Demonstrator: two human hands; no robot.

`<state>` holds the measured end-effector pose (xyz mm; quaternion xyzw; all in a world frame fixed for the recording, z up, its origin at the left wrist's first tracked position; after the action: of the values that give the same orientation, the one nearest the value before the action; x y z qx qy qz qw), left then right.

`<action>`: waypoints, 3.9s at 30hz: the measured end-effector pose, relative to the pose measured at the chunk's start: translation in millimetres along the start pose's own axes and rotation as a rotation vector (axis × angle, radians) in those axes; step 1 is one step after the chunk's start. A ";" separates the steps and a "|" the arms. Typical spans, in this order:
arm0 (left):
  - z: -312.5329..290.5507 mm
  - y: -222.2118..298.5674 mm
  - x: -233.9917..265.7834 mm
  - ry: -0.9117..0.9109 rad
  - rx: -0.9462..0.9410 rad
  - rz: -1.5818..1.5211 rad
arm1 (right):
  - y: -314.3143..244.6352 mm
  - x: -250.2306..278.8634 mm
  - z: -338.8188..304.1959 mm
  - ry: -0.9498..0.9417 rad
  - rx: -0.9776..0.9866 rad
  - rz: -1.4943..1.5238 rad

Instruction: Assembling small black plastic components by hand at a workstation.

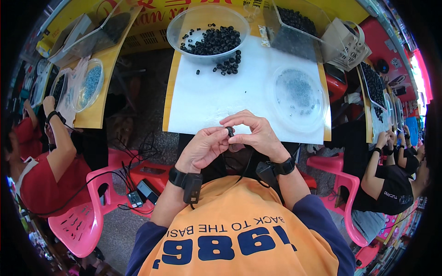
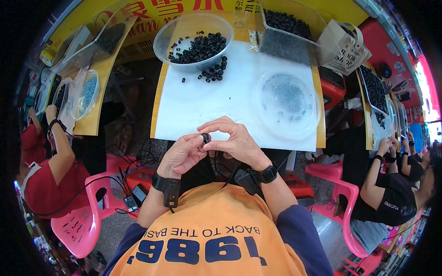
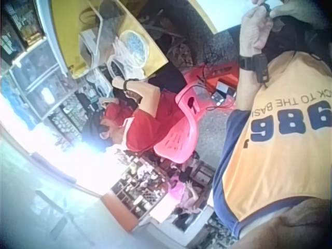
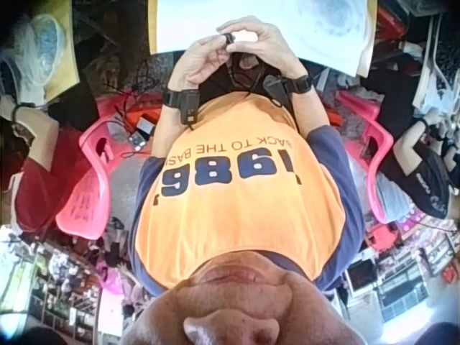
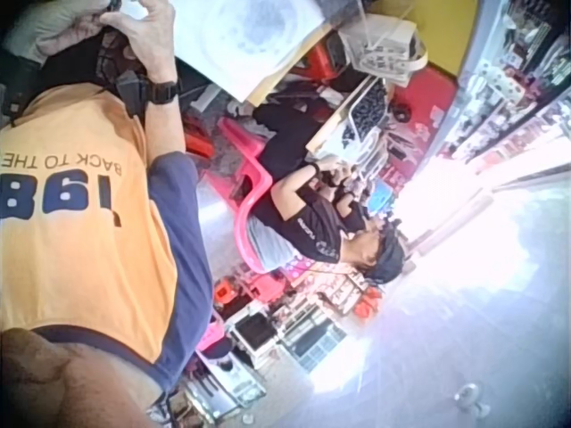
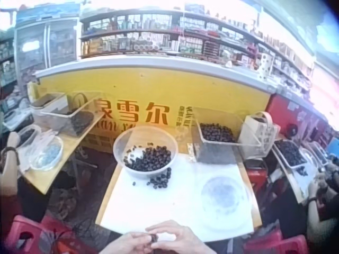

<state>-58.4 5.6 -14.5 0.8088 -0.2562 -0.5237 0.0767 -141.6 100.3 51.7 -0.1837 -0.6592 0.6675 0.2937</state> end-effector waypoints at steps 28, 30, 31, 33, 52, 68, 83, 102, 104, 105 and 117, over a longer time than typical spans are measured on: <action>6.8 84.6 14.1 0.484 -1.026 1.581 | 6.9 -25.4 99.6 -0.129 0.205 -0.753; 8.3 82.2 15.4 0.479 -1.026 1.562 | -5.2 -36.2 118.7 0.002 0.104 -0.379; 8.2 82.0 19.8 0.474 -1.037 1.504 | -1.8 -50.1 124.4 -0.021 0.192 -0.359; 17.3 76.0 52.5 0.541 -0.813 1.134 | 13.0 -73.5 133.2 -0.029 0.289 -0.341; 13.6 84.1 40.7 0.511 -0.858 1.287 | 24.2 -84.9 135.5 -0.115 0.455 -0.218; 9.3 49.8 8.4 0.286 -0.267 0.583 | -19.7 8.6 42.6 0.055 0.163 -0.483; -2.9 29.0 15.4 0.286 -0.234 0.569 | 34.3 85.9 122.5 0.367 0.104 -0.632; 28.9 8.7 2.8 0.183 -0.258 -0.037 | 10.7 14.6 4.3 0.318 0.063 -0.111; 29.4 1.2 7.2 0.193 -0.213 -0.034 | -0.6 21.6 -5.9 0.384 0.243 -0.339; 28.6 -2.6 10.8 0.204 -0.182 -0.037 | 2.5 33.2 -8.4 0.402 0.239 -0.376; 23.3 -6.5 -5.7 0.160 -0.207 0.014 | 39.0 155.4 -5.7 0.587 0.048 -1.147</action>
<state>-78.8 17.4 -22.7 0.8339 -0.1996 -0.4806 0.1837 -261.9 205.0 34.9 0.0296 -0.5298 0.3411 0.7760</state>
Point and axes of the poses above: each hand's wrist, its own z-axis towards the middle knuckle, its own x-axis out of the back of the hand, y = z × x, the point moved 7 cm from there along z, towards the middle knuckle, and after that the axes turned 4 degrees about y, right-handed, at the moved point
